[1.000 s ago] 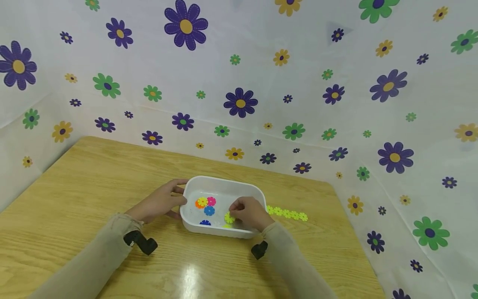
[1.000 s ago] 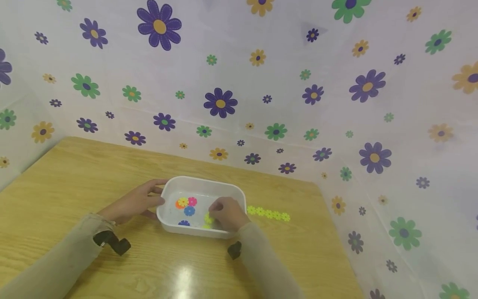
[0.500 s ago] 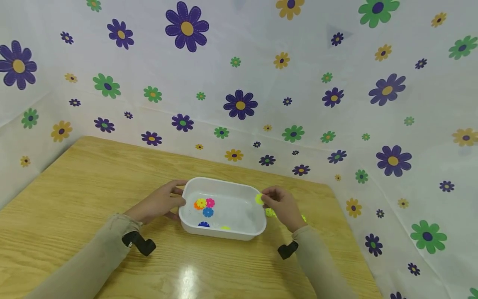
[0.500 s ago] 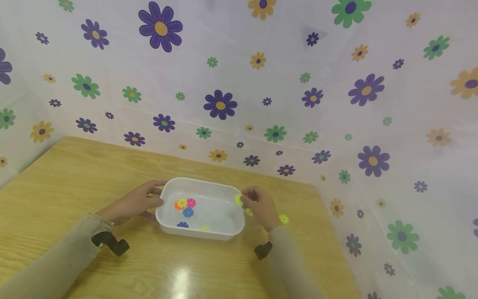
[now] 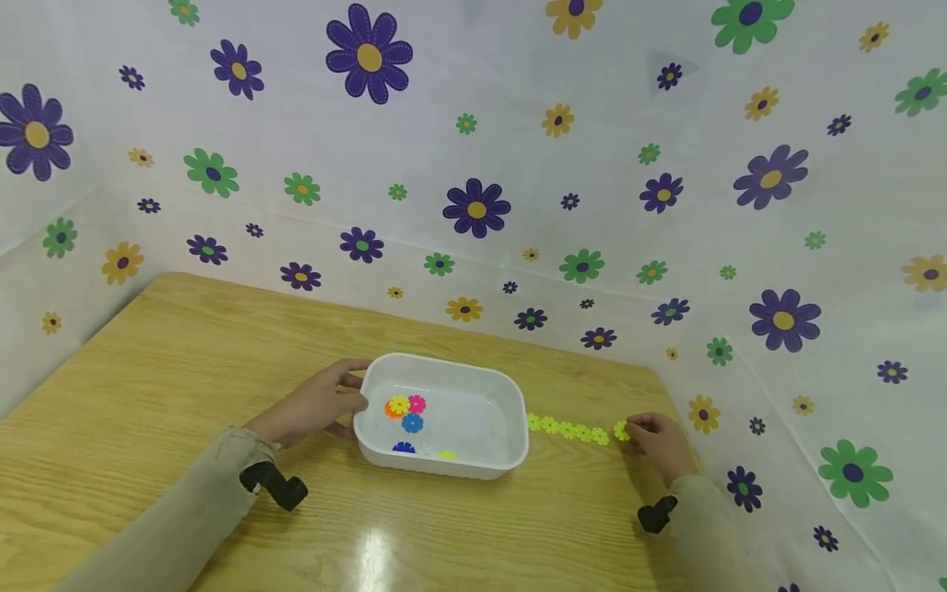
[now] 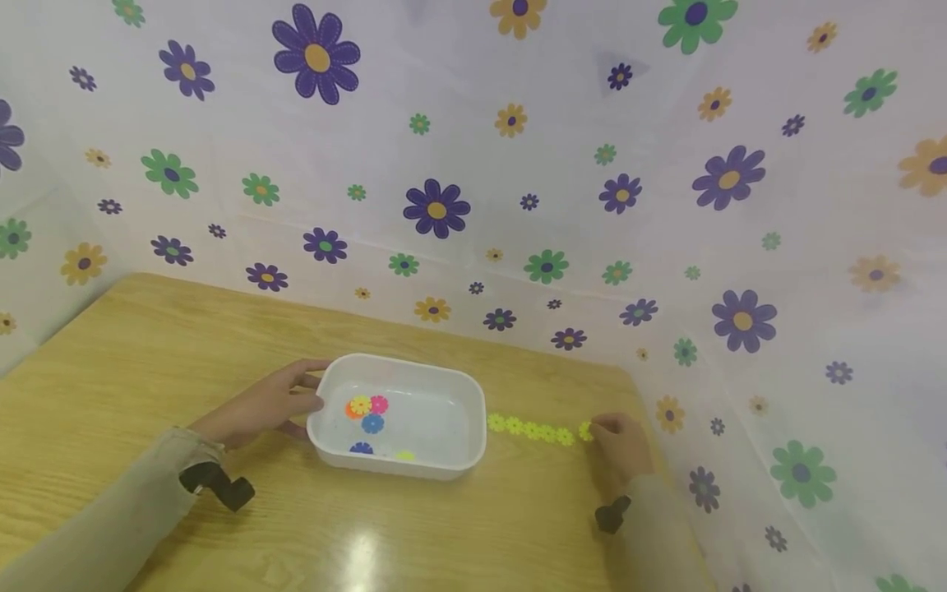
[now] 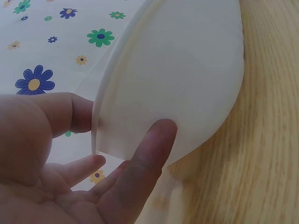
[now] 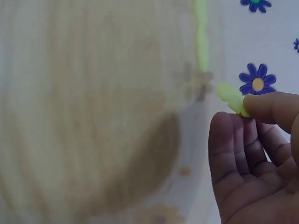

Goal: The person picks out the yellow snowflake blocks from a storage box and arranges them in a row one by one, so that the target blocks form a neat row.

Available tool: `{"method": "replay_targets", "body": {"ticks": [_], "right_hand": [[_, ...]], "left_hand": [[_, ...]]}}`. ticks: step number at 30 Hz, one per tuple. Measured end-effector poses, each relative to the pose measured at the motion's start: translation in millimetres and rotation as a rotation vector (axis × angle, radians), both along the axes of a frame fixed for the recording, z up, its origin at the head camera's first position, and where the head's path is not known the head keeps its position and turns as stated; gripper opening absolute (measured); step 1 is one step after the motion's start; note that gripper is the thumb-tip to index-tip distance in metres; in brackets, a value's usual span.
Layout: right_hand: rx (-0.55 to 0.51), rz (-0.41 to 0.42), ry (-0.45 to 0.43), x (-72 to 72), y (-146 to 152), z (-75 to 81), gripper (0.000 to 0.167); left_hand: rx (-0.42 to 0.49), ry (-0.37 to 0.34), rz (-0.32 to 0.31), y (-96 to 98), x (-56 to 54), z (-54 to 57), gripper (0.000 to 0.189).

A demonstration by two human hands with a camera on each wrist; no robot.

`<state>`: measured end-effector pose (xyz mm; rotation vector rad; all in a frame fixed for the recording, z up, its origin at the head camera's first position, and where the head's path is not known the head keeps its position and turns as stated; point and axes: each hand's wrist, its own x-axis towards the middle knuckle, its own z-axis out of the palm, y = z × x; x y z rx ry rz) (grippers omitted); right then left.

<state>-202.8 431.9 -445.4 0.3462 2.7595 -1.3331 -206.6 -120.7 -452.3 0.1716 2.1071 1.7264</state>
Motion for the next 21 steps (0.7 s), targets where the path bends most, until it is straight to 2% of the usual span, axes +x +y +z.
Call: {"method": "replay_targets", "body": {"ticks": [6, 14, 21], "right_hand": [[0.046, -0.017, -0.043, 0.8, 14, -12.0, 0.034], [0.112, 0.025, -0.051, -0.2, 16, -15.1, 0.034], [0.179, 0.045, -0.056, 1.8, 12, -15.0, 0.035]], "left_hand": [[-0.006, 0.0, -0.004, -0.9, -0.3, -0.6, 0.067], [0.015, 0.015, -0.022, -1.9, 1.1, 2.8, 0.068], [0.007, 0.002, -0.015, -3.5, -2.4, 0.2, 0.068]]}}
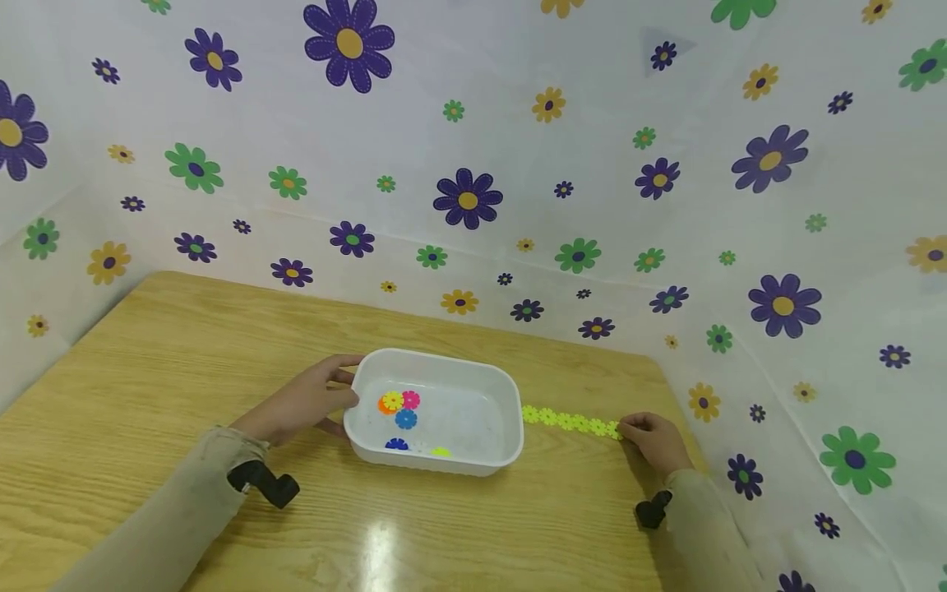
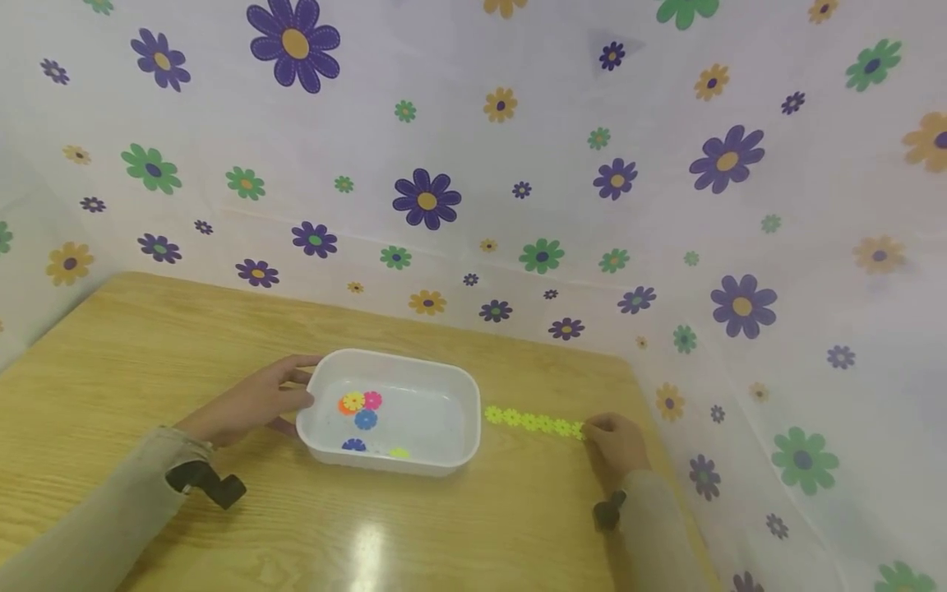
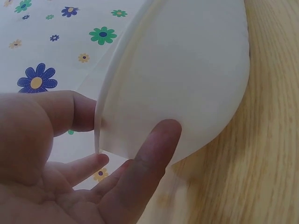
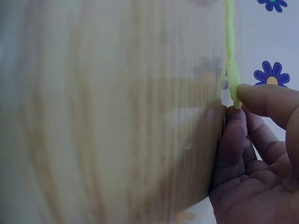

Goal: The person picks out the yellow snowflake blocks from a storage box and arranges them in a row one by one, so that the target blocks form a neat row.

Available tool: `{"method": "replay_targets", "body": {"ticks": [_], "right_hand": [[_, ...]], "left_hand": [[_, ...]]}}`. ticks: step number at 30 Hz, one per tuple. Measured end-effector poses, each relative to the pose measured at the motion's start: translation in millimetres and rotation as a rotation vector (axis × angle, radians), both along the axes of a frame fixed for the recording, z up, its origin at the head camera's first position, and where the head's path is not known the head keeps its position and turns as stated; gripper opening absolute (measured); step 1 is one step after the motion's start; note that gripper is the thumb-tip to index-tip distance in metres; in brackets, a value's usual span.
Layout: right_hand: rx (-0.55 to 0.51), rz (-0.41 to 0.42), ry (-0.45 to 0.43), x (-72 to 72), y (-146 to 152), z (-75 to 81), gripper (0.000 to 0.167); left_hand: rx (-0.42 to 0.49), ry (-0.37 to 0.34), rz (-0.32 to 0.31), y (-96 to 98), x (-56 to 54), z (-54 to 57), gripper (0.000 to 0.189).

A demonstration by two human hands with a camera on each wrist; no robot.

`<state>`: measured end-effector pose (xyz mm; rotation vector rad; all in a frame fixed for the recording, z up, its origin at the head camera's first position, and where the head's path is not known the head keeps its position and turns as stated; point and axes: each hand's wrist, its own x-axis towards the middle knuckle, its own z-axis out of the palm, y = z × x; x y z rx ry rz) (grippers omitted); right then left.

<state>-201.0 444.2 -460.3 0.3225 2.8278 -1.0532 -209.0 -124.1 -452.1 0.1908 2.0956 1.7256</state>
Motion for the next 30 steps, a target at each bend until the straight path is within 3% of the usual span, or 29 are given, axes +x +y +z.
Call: {"method": "replay_targets", "body": {"ticks": [15, 20, 24, 30], "right_hand": [[-0.012, -0.031, 0.013, 1.5, -6, -0.4, 0.037], [0.014, -0.025, 0.127, 0.2, -24, 6.6, 0.034], [0.026, 0.092, 0.2, -2.1, -67, 27.1, 0.035], [-0.005, 0.327, 0.197, 3.6, -148, 56.1, 0.033]], "left_hand": [[-0.007, 0.0, 0.007, 1.6, 1.8, 2.3, 0.068], [-0.014, -0.005, 0.008, 2.3, 2.6, 0.6, 0.068], [-0.015, 0.012, -0.006, 2.2, 2.1, 0.7, 0.068], [-0.005, 0.009, -0.007, 1.4, 2.8, 2.2, 0.068]]}}
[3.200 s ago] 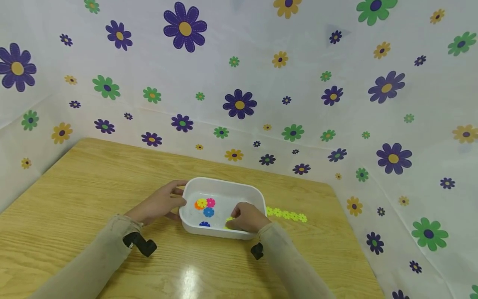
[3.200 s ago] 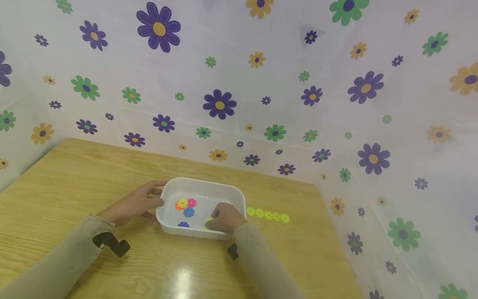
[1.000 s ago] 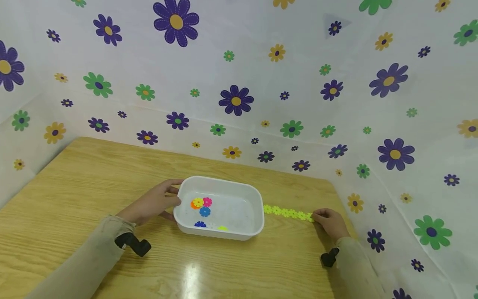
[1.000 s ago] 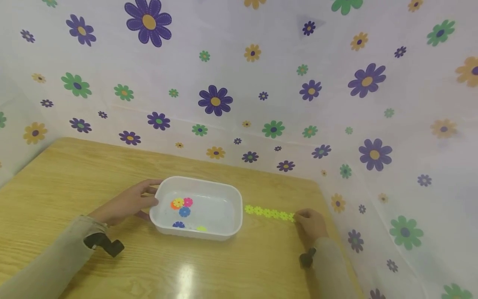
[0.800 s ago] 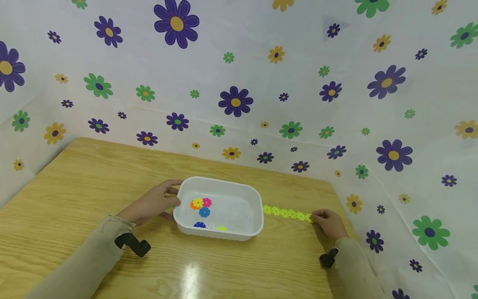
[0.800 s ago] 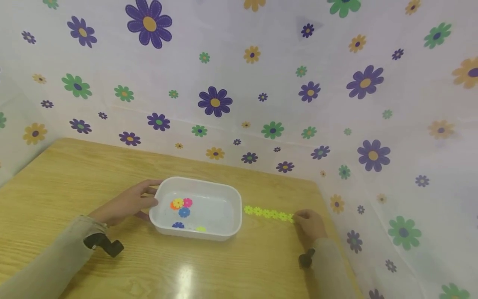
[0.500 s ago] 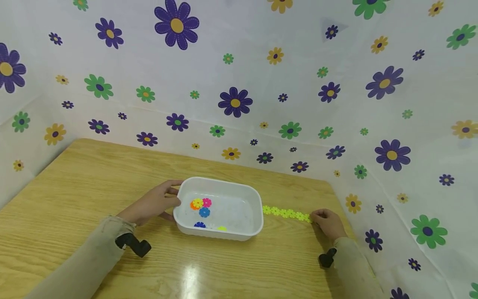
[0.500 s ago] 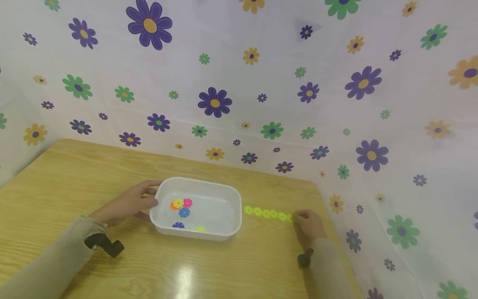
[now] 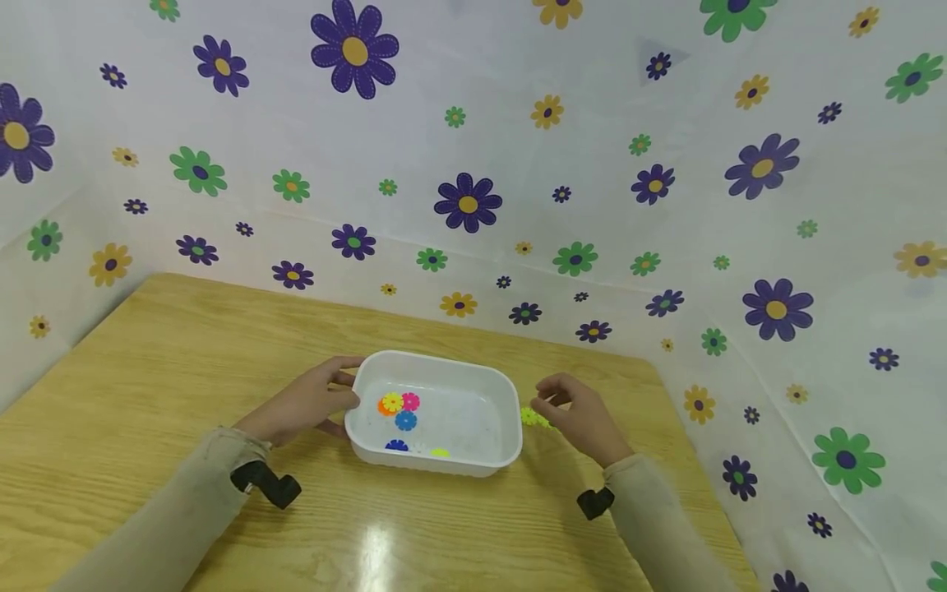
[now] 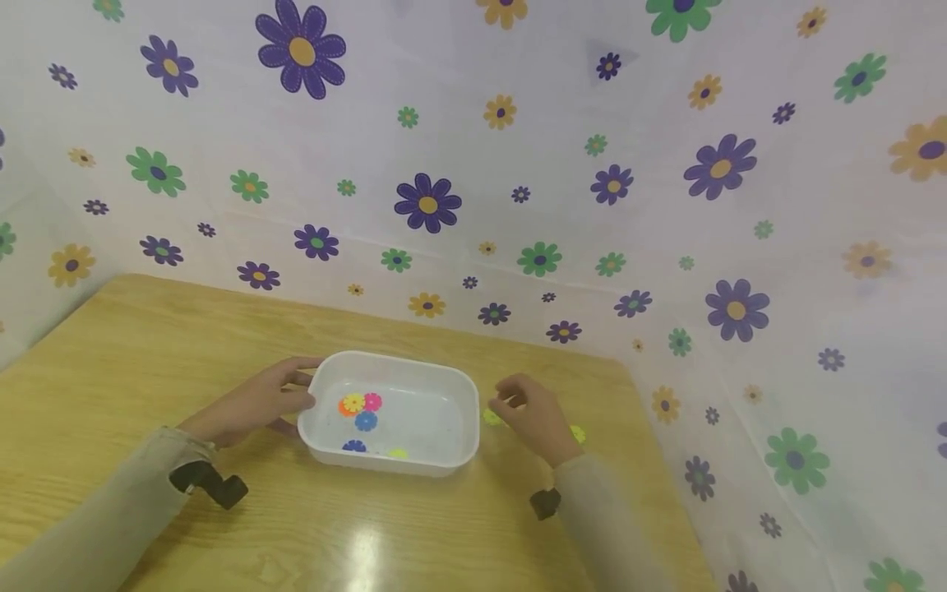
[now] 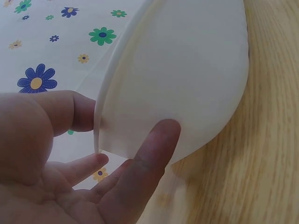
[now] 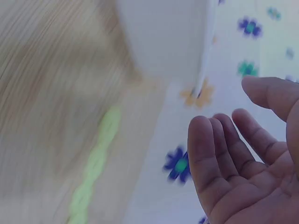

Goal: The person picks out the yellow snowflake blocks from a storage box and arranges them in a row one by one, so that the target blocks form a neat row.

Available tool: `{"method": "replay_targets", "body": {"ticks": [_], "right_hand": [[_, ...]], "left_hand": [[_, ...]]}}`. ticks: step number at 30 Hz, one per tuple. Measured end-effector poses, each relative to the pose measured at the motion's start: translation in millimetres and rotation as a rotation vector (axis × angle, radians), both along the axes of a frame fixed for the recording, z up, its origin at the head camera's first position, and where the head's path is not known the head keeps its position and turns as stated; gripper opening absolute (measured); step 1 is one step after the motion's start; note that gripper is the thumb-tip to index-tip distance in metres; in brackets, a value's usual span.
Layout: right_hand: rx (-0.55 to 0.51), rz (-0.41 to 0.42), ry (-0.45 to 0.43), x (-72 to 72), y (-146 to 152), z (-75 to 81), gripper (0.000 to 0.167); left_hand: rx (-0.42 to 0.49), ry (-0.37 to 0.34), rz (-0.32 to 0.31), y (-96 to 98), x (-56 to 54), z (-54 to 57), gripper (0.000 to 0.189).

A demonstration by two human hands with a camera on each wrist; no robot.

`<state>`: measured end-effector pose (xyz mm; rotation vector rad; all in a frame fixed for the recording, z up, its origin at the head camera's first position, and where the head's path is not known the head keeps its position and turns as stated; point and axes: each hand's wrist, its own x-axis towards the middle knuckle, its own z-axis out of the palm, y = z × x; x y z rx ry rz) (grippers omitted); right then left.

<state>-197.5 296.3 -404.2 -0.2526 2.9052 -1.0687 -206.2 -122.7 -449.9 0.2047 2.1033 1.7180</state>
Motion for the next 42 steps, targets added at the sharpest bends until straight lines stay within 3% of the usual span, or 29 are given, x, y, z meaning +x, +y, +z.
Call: {"method": "replay_targets", "body": {"ticks": [4, 8, 15, 24, 30, 42], "right_hand": [[-0.003, 0.128, -0.048, 3.9, -43, 6.8, 0.027], [-0.01, 0.236, -0.14, 2.8, -69, 0.0, 0.027], [0.014, 0.308, -0.273, -4.3, -85, -16.6, 0.027], [0.185, 0.394, -0.327, -11.0, -103, -31.5, 0.017], [0.24, 0.383, -0.354, -13.9, -110, -37.2, 0.018], [0.186, 0.237, -0.418, -16.3, -115, -40.0, 0.013]], "left_hand": [[0.01, 0.0, 0.003, 1.4, 1.0, 1.5, 0.069], [0.024, -0.001, 0.004, 3.3, 0.8, 1.5, 0.069], [0.038, 0.004, -0.004, 2.9, -0.4, -1.0, 0.068], [0.031, -0.003, 0.002, 0.2, -1.4, -2.6, 0.069], [0.051, -0.007, -0.001, -0.7, -1.5, -3.7, 0.069], [0.037, -0.004, 0.001, -2.4, -1.5, -3.2, 0.068]]}}
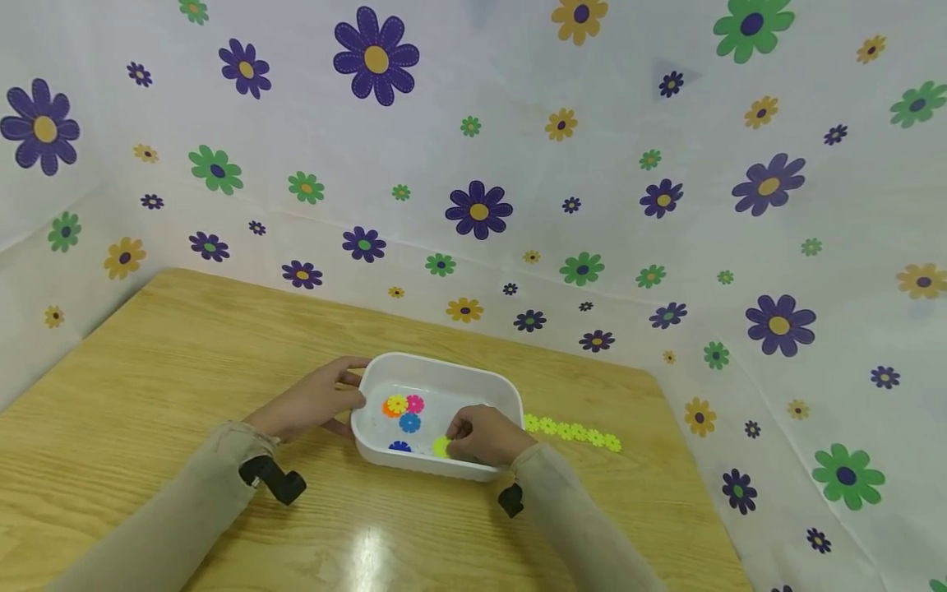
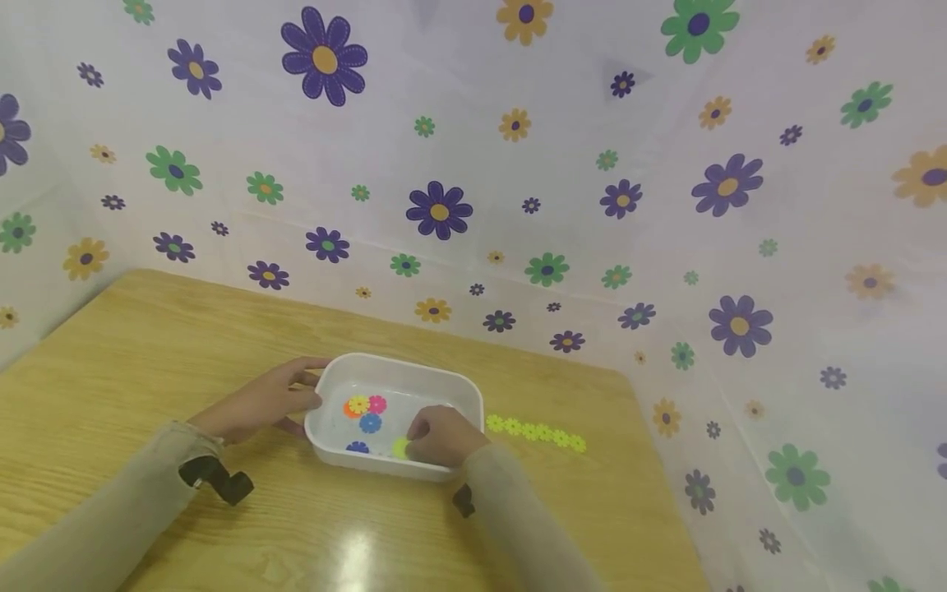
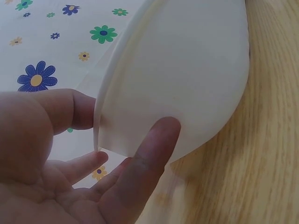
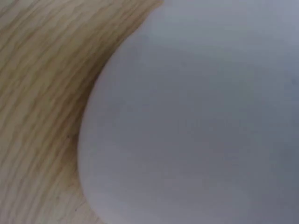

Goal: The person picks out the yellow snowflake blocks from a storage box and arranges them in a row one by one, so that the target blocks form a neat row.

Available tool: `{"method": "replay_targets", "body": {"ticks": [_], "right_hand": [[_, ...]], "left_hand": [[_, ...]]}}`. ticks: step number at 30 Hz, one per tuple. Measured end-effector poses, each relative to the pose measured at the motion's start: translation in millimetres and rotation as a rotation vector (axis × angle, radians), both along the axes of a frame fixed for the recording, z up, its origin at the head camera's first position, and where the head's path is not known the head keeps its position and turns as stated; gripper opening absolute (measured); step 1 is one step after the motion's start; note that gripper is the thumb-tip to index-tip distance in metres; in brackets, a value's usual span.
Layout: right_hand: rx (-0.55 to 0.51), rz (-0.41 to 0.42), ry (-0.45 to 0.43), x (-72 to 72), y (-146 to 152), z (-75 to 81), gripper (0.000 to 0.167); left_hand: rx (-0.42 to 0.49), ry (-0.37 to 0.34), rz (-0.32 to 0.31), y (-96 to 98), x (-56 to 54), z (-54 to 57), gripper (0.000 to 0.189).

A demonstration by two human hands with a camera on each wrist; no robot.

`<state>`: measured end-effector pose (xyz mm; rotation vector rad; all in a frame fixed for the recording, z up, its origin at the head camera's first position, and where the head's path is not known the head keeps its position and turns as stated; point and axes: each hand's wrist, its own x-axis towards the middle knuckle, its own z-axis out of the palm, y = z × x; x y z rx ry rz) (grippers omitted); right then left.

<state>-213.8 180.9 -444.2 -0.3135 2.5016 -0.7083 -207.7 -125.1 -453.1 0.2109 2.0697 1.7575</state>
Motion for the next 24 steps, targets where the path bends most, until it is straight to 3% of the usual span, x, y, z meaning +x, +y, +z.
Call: {"method": "replay_targets", "body": {"ticks": [8, 13, 16, 20, 24], "right_hand": [[0.021, 0.052, 0.044, 0.1, 0, -0.2, 0.025], [0.002, 0.014, 0.029, -1.2, 1, 0.2, 0.022], [-0.066, -0.021, 0.024, -3.4, 2, 2.2, 0.019], [-0.246, -0.076, 0.03, -3.2, 6, 9.7, 0.014], [-0.406, -0.131, 0.133, 3.0, 19, 22.7, 0.01]], "left_hand": [[-0.012, -0.004, 0.004, 1.7, 1.9, 4.2, 0.069], [-0.016, -0.001, 0.005, 1.8, 2.0, 4.3, 0.069], [-0.013, 0.005, 0.002, 1.7, 1.8, 4.0, 0.069], [-0.015, 0.003, 0.003, 1.3, 2.0, 3.9, 0.069], [-0.015, 0.003, 0.0, 1.7, 2.4, 4.3, 0.069]]}}
